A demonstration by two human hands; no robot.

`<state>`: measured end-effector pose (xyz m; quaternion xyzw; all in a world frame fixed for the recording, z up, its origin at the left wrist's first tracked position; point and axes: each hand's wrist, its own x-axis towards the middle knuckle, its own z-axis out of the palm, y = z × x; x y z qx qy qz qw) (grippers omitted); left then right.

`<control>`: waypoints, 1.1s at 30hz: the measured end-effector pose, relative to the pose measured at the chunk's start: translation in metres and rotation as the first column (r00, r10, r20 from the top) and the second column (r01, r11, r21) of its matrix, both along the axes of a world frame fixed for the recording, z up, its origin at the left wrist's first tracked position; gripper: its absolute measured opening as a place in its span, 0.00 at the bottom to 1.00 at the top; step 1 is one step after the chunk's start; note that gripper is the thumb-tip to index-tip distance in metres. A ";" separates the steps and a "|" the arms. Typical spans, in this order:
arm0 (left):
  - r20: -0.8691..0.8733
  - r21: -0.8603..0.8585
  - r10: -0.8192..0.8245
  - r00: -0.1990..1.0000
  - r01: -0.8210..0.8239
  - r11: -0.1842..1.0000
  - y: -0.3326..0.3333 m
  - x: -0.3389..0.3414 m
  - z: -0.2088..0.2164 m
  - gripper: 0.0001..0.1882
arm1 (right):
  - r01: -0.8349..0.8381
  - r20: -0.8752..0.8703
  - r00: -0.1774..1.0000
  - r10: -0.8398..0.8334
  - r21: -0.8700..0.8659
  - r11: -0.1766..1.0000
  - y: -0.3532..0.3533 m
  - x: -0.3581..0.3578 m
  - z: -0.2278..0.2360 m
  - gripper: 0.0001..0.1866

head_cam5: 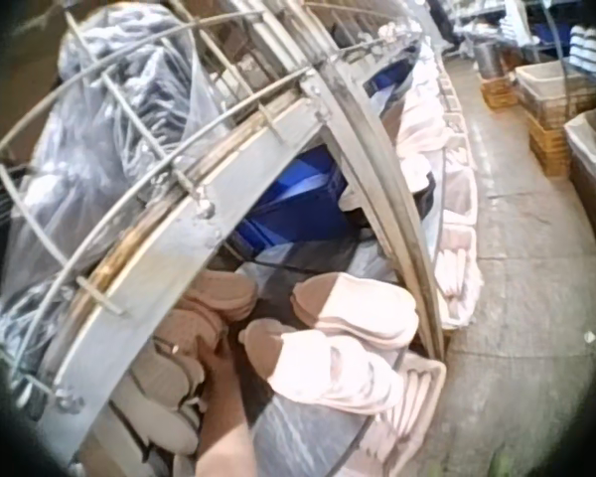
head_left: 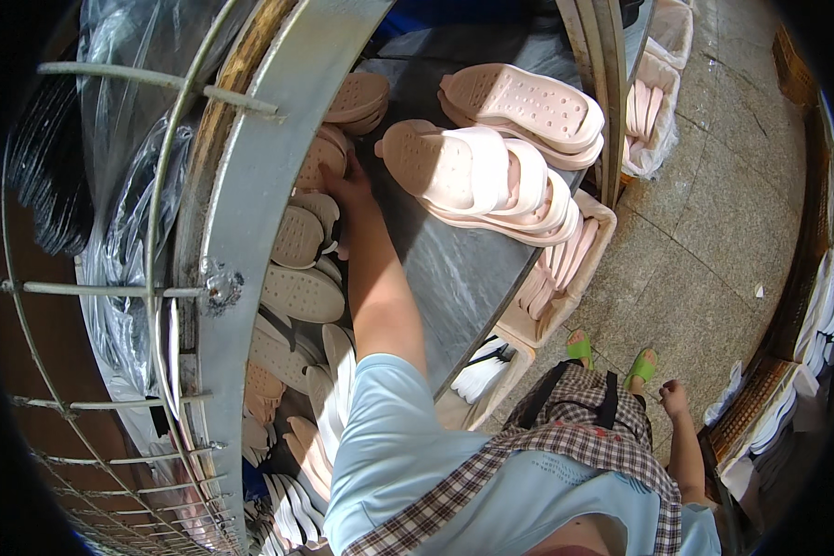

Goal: The person repeatedly picks up pairs of light pink slippers from a metal rack, inspects them by turning them over, and places them into a cardboard bin. The person continues this process, moving slippers from the rack to the bin throughout the clip.

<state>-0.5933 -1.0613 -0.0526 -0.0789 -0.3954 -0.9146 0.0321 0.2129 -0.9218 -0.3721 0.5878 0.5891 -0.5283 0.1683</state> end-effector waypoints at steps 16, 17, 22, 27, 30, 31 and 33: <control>0.265 0.160 0.006 0.964 -0.050 0.986 0.014 0.160 0.020 0.23 | -0.199 -0.239 0.944 0.226 0.131 0.971 0.073 -0.029 0.038 0.15; 0.311 0.152 0.028 0.950 -0.079 0.985 0.012 0.176 0.022 0.23 | -0.227 -0.274 0.927 0.256 0.134 0.965 0.076 -0.040 0.047 0.15; 0.257 0.105 -0.045 0.965 0.019 0.994 -0.012 0.250 0.026 0.18 | -0.287 -0.496 0.789 0.363 0.225 0.931 0.080 -0.114 0.114 0.15; 0.305 -0.011 0.004 0.952 -0.001 1.000 -0.038 0.294 0.045 0.18 | -0.451 -0.680 0.604 0.417 0.139 0.882 0.062 -0.187 0.174 0.14; 0.384 0.100 -0.067 0.921 0.031 0.994 -0.066 0.328 0.065 0.17 | -0.469 -0.801 0.516 0.303 0.032 0.883 0.044 -0.210 0.205 0.15; 0.394 0.109 -0.088 0.915 0.048 0.993 -0.077 0.346 0.071 0.17 | -0.488 -0.811 0.519 0.270 -0.023 0.872 0.040 -0.213 0.216 0.16; 0.421 0.194 -0.225 0.879 0.155 0.969 -0.098 0.394 0.072 0.17 | -0.527 -0.860 0.476 0.183 -0.112 0.843 0.030 -0.221 0.240 0.19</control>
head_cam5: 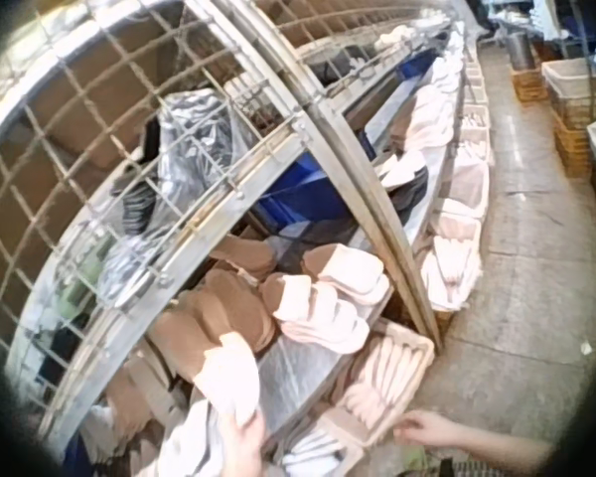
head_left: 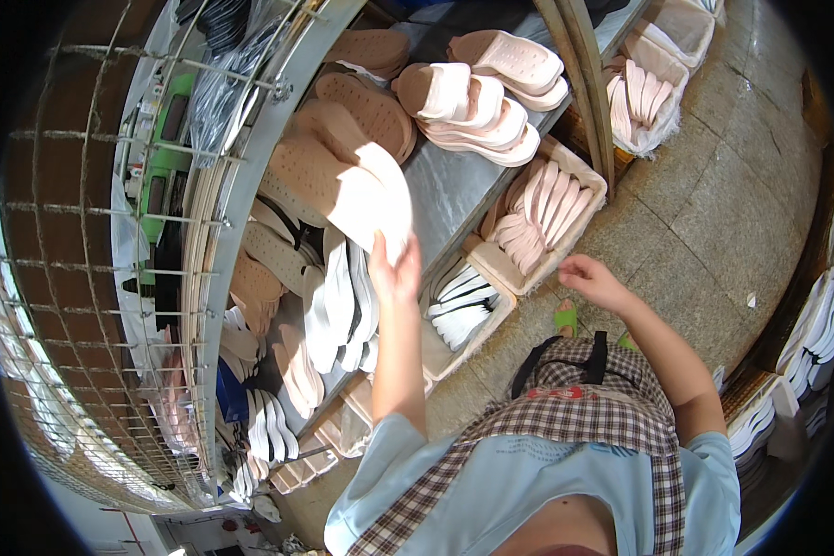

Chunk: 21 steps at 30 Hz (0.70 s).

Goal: The person repeatedly picks up pairs of light pink slippers from a metal rack, inspects them by turning them over, and places them into a cardboard bin. The person continues this process, moving slippers from the rack to the bin throughout the clip.

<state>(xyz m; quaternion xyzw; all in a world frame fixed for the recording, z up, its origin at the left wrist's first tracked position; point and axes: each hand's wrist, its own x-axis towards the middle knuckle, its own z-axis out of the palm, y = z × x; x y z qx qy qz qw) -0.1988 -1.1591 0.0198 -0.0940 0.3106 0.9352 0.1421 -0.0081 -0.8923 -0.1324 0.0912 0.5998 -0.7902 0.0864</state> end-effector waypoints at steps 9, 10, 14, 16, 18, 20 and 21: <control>-0.034 -0.307 -0.624 0.781 0.586 0.750 0.034 0.168 -0.006 0.38 | 0.042 -0.282 0.929 -0.239 -0.563 0.826 -0.040 0.017 0.111 0.59; -0.048 -0.365 -0.666 0.745 0.607 0.706 0.046 0.174 -0.001 0.39 | 0.060 -0.305 0.893 -0.331 -0.648 0.759 -0.038 0.024 0.117 0.53; -0.110 -0.938 -0.951 0.287 0.287 0.195 0.081 0.159 0.021 0.41 | 0.125 -0.149 0.909 -0.389 -0.794 0.595 -0.018 0.059 0.129 0.39; -0.223 -0.841 -0.900 0.375 0.393 0.372 0.102 0.149 0.020 0.37 | 0.195 -0.046 0.910 -0.412 -0.829 0.524 -0.012 0.072 0.131 0.36; -0.095 -0.438 -0.753 0.651 0.652 0.619 0.126 0.147 0.005 0.27 | 0.261 0.043 0.906 -0.421 -0.840 0.476 -0.008 0.080 0.131 0.33; 0.067 -0.304 -0.741 0.668 0.721 0.622 0.146 0.145 -0.014 0.17 | 0.318 0.136 0.895 -0.424 -0.863 0.394 -0.004 0.087 0.129 0.32; 0.166 -0.318 -0.740 0.652 0.746 0.585 0.153 0.147 -0.025 0.17 | 0.339 0.185 0.902 -0.389 -0.863 0.374 0.001 0.088 0.127 0.32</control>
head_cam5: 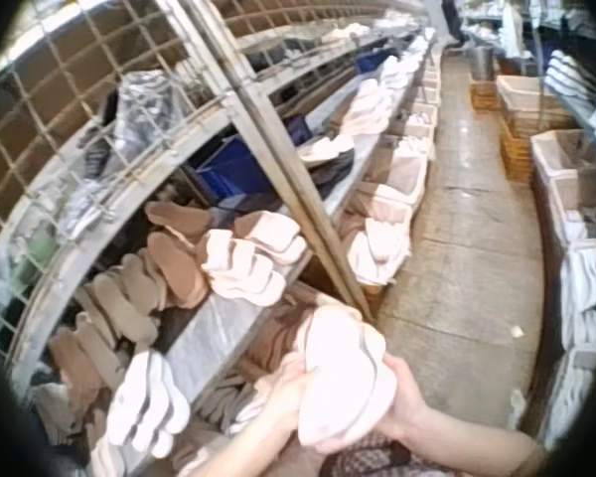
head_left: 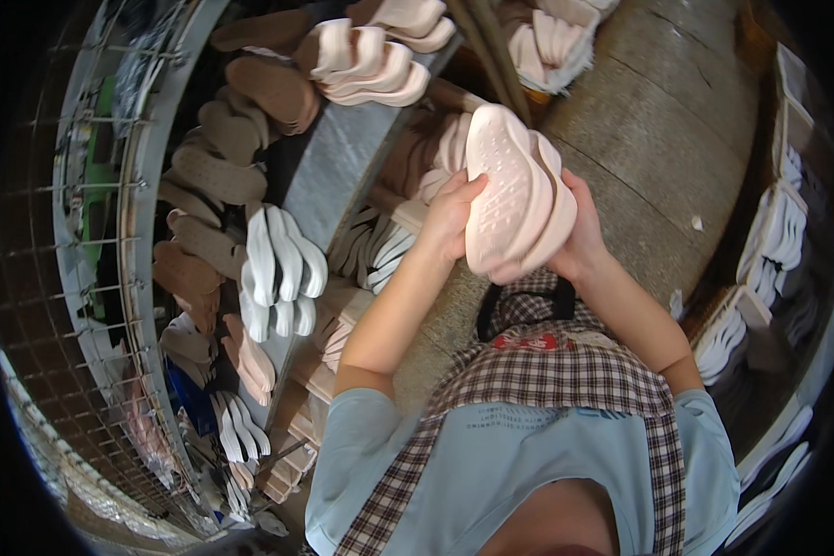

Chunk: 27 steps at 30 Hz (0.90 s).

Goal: The person repeatedly picks up pairs of light pink slippers from a metal rack, inspects them by turning them over, and places them into a cardboard bin. The person continues this process, moving slippers from the rack to the bin throughout the clip.

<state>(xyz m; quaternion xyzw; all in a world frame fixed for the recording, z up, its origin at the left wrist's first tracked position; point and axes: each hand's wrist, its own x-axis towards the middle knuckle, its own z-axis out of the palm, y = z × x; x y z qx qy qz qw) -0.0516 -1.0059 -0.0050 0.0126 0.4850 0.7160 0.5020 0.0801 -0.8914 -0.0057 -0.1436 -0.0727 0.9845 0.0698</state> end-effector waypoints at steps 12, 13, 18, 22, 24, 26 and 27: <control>0.407 -0.121 -0.083 0.910 0.144 0.982 0.015 0.028 -0.063 0.20 | -0.182 0.369 0.903 0.219 -0.134 0.974 0.026 0.039 -0.023 0.34; 0.420 -0.123 -0.090 0.903 0.155 0.980 0.015 0.030 -0.060 0.20 | -0.191 0.376 0.899 0.222 -0.119 0.974 0.026 0.040 -0.022 0.34; 0.166 -0.004 0.000 0.986 0.000 1.000 0.020 0.050 -0.033 0.26 | -0.035 0.210 0.978 0.004 0.146 0.989 0.022 0.039 -0.006 0.31; -0.014 0.283 0.013 1.000 -0.009 0.959 0.027 0.056 -0.011 0.27 | 0.116 0.058 0.987 -0.147 0.367 0.923 0.021 0.041 0.013 0.29; -0.087 0.356 0.033 0.996 0.000 0.935 0.030 0.055 -0.005 0.27 | 0.159 -0.030 0.986 -0.162 0.427 0.890 0.021 0.043 0.021 0.30; -0.127 0.398 0.048 0.991 0.006 0.917 0.031 0.054 -0.003 0.27 | 0.191 -0.096 0.982 -0.165 0.475 0.859 0.022 0.044 0.025 0.30; -0.130 0.405 0.051 0.990 0.006 0.915 0.031 0.054 -0.003 0.27 | 0.197 -0.109 0.980 -0.164 0.493 0.847 0.022 0.045 0.026 0.30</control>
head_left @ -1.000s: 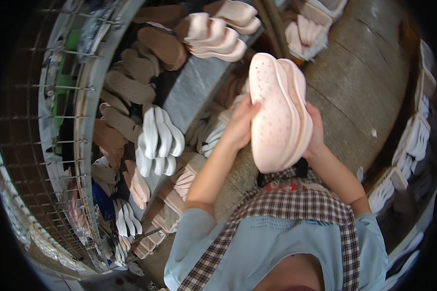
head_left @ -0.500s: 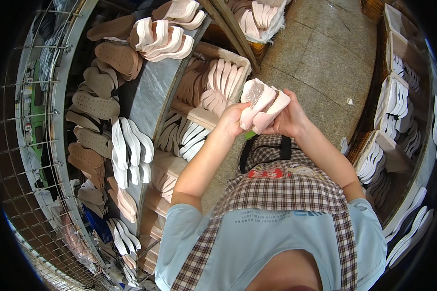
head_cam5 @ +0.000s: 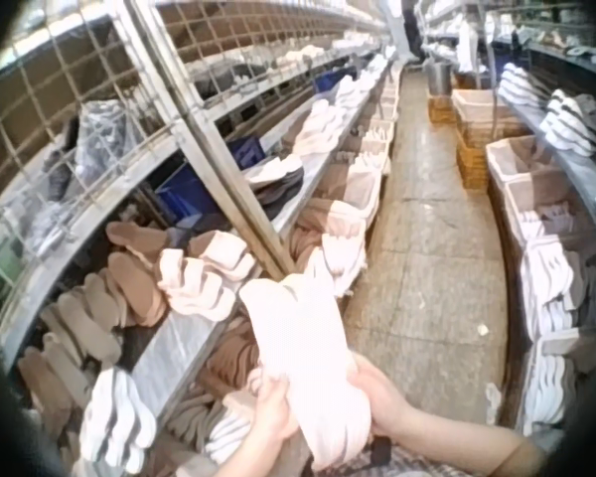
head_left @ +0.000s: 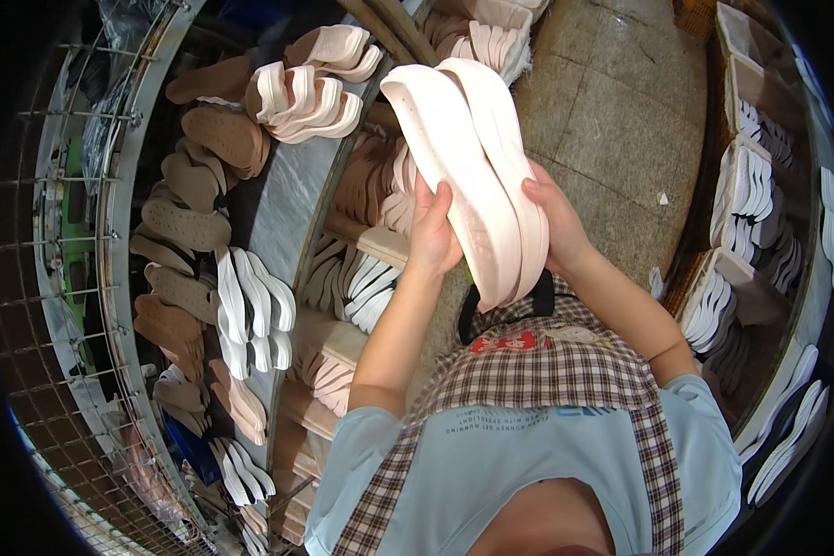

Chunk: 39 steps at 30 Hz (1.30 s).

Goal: The person repeatedly picks up pairs of light pink slippers from a metal rack, inspects them by turning them over, and places them into a cardboard bin. The person continues this process, moving slippers from the rack to the bin throughout the clip.

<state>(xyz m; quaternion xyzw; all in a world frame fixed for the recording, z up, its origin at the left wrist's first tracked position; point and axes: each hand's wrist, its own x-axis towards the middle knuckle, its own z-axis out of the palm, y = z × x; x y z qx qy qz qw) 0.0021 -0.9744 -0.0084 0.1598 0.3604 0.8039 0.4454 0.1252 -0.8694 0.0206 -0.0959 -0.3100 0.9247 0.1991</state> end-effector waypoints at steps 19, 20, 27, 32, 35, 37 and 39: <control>-0.209 -0.107 -0.047 0.977 0.025 0.994 0.001 -0.006 -0.006 0.26 | 0.123 0.004 0.990 -0.139 0.446 0.887 0.001 0.015 -0.029 0.32; -0.221 -0.126 -0.049 0.974 0.021 0.992 0.001 -0.006 -0.006 0.26 | 0.123 -0.002 0.991 -0.137 0.455 0.882 0.002 0.016 -0.028 0.32; -0.199 -0.092 -0.068 0.978 0.051 0.994 0.000 -0.008 -0.004 0.25 | 0.136 -0.030 0.990 -0.141 0.502 0.854 0.002 0.016 -0.025 0.32; -0.246 -0.051 -0.058 0.968 0.047 0.998 0.001 -0.010 -0.003 0.22 | 0.120 -0.031 0.992 -0.121 0.503 0.856 0.006 0.017 -0.023 0.33; -0.168 -0.161 0.005 0.986 -0.033 0.986 0.002 -0.011 -0.003 0.24 | 0.109 -0.033 0.993 -0.109 0.563 0.819 0.011 0.018 -0.022 0.32; -0.134 -0.204 0.004 0.991 -0.031 0.978 0.001 -0.012 0.000 0.26 | 0.097 -0.032 0.995 -0.099 0.621 0.778 0.017 0.017 -0.021 0.31; -0.203 -0.286 -0.049 0.978 -0.012 0.958 -0.002 -0.012 0.005 0.27 | 0.105 -0.060 0.994 -0.087 0.666 0.739 0.022 0.015 -0.022 0.27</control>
